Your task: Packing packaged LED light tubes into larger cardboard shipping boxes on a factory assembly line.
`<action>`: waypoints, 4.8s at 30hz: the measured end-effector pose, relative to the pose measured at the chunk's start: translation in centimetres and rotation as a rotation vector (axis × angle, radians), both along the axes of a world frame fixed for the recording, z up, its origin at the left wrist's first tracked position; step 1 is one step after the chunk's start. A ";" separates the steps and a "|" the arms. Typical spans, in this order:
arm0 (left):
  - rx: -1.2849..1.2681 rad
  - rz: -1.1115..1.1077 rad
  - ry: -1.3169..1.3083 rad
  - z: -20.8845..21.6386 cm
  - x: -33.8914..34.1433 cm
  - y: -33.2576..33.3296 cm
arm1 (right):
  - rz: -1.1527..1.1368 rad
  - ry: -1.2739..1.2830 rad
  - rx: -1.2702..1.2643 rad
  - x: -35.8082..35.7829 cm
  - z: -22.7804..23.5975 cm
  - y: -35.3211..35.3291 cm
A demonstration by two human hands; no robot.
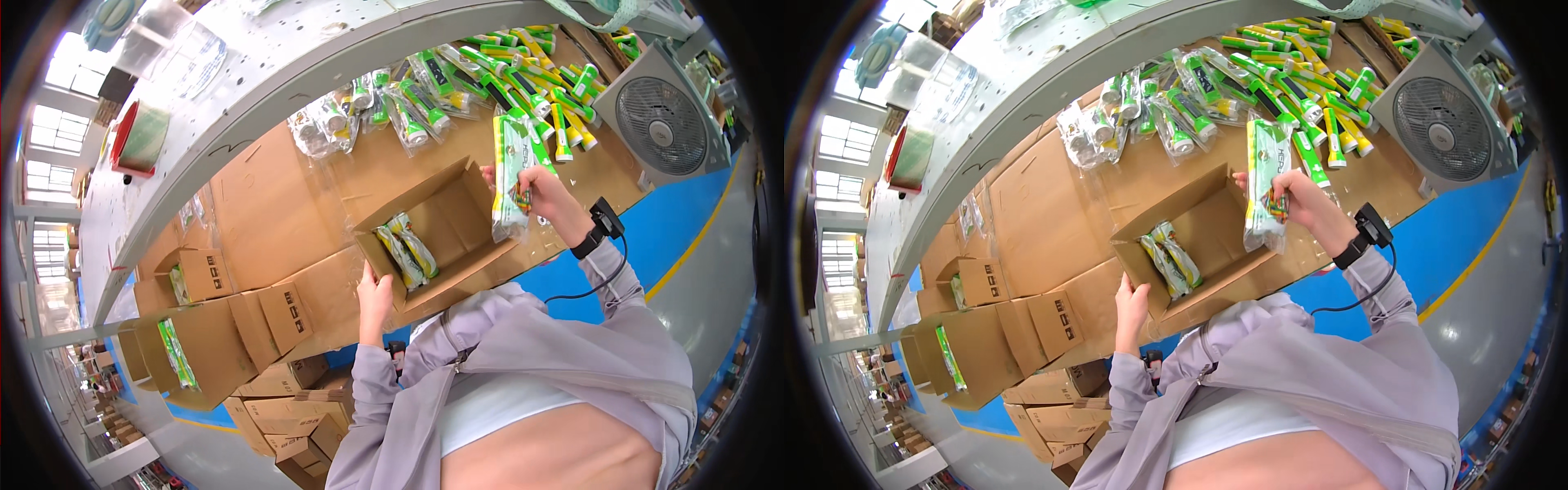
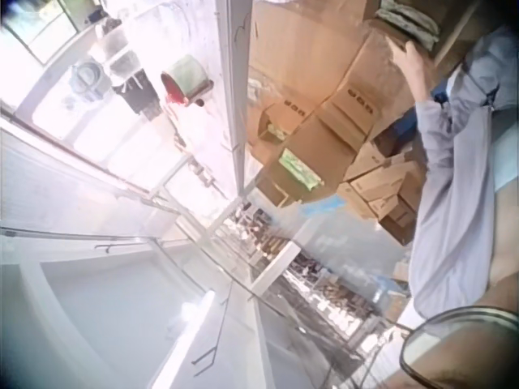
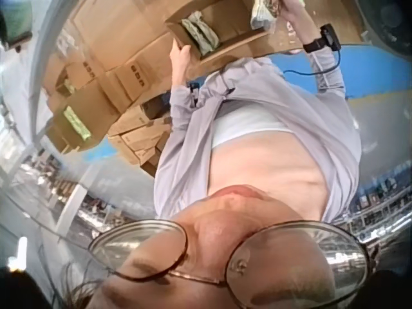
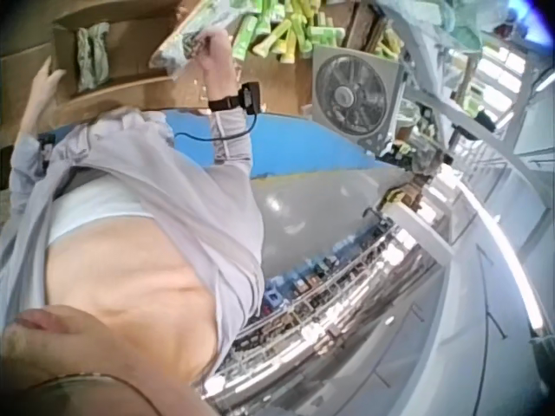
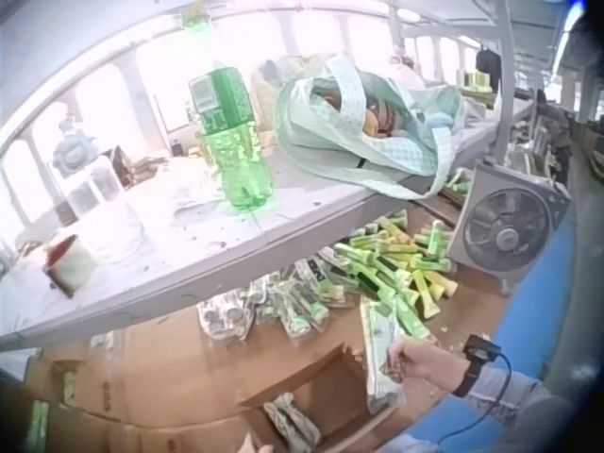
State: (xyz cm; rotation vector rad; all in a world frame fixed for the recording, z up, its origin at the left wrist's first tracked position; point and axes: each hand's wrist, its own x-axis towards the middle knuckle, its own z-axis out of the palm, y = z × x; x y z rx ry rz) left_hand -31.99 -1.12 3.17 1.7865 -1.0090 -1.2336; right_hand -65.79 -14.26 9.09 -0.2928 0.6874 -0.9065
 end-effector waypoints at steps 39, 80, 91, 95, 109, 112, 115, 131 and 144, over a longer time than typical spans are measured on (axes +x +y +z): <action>-0.065 -0.170 -0.061 -0.2 0.5 -0.1 | 1.162 1.556 -0.901 15.0 -13.5 1.9; -0.379 0.120 0.139 8.2 -0.8 -4.0 | 0.905 0.129 -0.137 12.7 4.2 -7.2; -0.001 0.284 0.609 7.0 -3.7 1.4 | 0.512 0.727 -0.571 15.2 2.0 13.3; 0.027 0.048 0.643 6.5 -2.9 3.9 | 0.591 0.934 -0.591 14.6 1.8 14.9; -0.331 0.090 0.561 8.5 -4.1 6.4 | 0.429 0.614 -0.647 13.5 3.6 16.1; -0.322 0.200 0.407 8.9 -4.8 5.7 | 0.353 0.683 -0.760 14.3 5.3 16.8; -0.166 0.232 0.465 8.4 -3.8 4.6 | 0.362 0.786 -0.829 14.3 5.7 16.2; -1.039 -0.217 -0.195 6.8 -5.0 4.0 | 0.400 0.283 0.105 12.5 12.5 11.6; -0.338 0.038 -0.341 3.7 -1.6 2.2 | 1.265 1.351 -0.580 10.1 -0.4 -3.3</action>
